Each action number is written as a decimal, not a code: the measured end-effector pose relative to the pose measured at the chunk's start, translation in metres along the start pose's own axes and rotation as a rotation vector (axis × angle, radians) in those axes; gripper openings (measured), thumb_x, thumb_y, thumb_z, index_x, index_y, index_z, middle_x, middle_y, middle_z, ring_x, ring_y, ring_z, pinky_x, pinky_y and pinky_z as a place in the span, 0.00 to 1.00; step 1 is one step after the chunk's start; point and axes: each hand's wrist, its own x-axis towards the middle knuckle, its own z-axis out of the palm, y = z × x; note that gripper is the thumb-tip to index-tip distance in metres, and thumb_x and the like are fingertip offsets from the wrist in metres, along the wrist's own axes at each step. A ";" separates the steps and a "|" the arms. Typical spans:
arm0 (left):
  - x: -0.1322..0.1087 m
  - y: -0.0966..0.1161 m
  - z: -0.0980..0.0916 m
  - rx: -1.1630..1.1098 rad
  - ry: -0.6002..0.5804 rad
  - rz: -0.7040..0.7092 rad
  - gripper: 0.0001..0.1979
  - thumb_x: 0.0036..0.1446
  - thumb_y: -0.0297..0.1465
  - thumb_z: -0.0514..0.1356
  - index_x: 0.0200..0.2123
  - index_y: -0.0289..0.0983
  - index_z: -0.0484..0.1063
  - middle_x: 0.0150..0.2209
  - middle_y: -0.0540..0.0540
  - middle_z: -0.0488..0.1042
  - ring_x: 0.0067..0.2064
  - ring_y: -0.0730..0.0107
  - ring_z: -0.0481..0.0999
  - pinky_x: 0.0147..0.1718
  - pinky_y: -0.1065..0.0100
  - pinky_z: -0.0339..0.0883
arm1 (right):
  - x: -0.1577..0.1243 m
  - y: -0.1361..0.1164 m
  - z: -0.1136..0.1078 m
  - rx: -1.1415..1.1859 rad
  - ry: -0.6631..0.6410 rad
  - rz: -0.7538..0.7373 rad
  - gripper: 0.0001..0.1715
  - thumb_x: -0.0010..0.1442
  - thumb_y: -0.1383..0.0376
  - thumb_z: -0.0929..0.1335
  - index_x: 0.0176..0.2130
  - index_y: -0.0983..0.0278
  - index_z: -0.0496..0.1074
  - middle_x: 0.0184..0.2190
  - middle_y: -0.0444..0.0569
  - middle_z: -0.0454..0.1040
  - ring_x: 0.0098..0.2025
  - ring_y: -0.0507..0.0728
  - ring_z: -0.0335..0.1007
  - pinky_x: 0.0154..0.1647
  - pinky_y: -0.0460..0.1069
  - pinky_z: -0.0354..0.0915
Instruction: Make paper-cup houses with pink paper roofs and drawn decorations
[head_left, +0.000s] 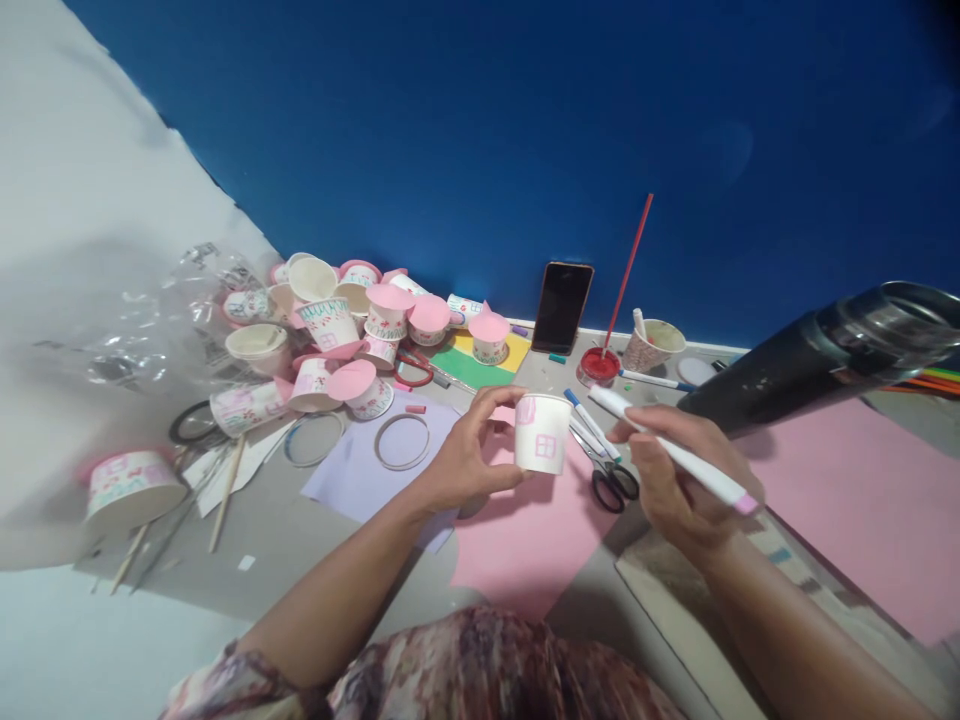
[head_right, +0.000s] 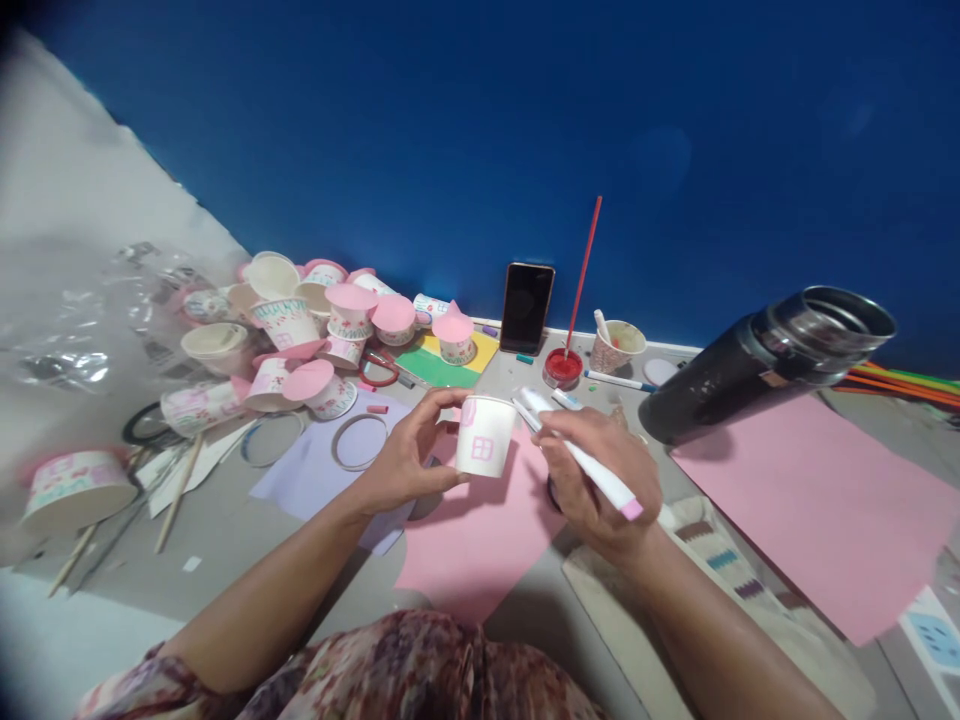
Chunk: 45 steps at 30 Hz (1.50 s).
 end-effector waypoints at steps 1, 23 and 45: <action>0.000 -0.001 0.000 -0.003 0.003 -0.002 0.40 0.46 0.25 0.71 0.63 0.46 0.66 0.64 0.41 0.65 0.65 0.51 0.68 0.60 0.53 0.69 | 0.000 0.004 0.003 0.001 0.018 0.033 0.10 0.67 0.70 0.69 0.47 0.58 0.78 0.34 0.48 0.84 0.35 0.59 0.82 0.38 0.54 0.75; -0.004 -0.011 0.030 -0.301 0.228 -0.092 0.37 0.52 0.34 0.71 0.64 0.44 0.62 0.59 0.38 0.70 0.59 0.52 0.71 0.49 0.55 0.74 | -0.009 0.036 0.046 0.466 0.095 0.547 0.15 0.62 0.57 0.75 0.43 0.62 0.73 0.32 0.46 0.81 0.31 0.57 0.83 0.32 0.51 0.78; 0.020 -0.001 0.030 0.065 0.579 0.042 0.40 0.53 0.35 0.71 0.65 0.45 0.58 0.63 0.38 0.68 0.65 0.48 0.69 0.59 0.49 0.68 | -0.028 -0.005 0.046 0.217 -0.036 -0.110 0.14 0.67 0.72 0.67 0.50 0.60 0.75 0.40 0.51 0.85 0.40 0.59 0.86 0.41 0.52 0.80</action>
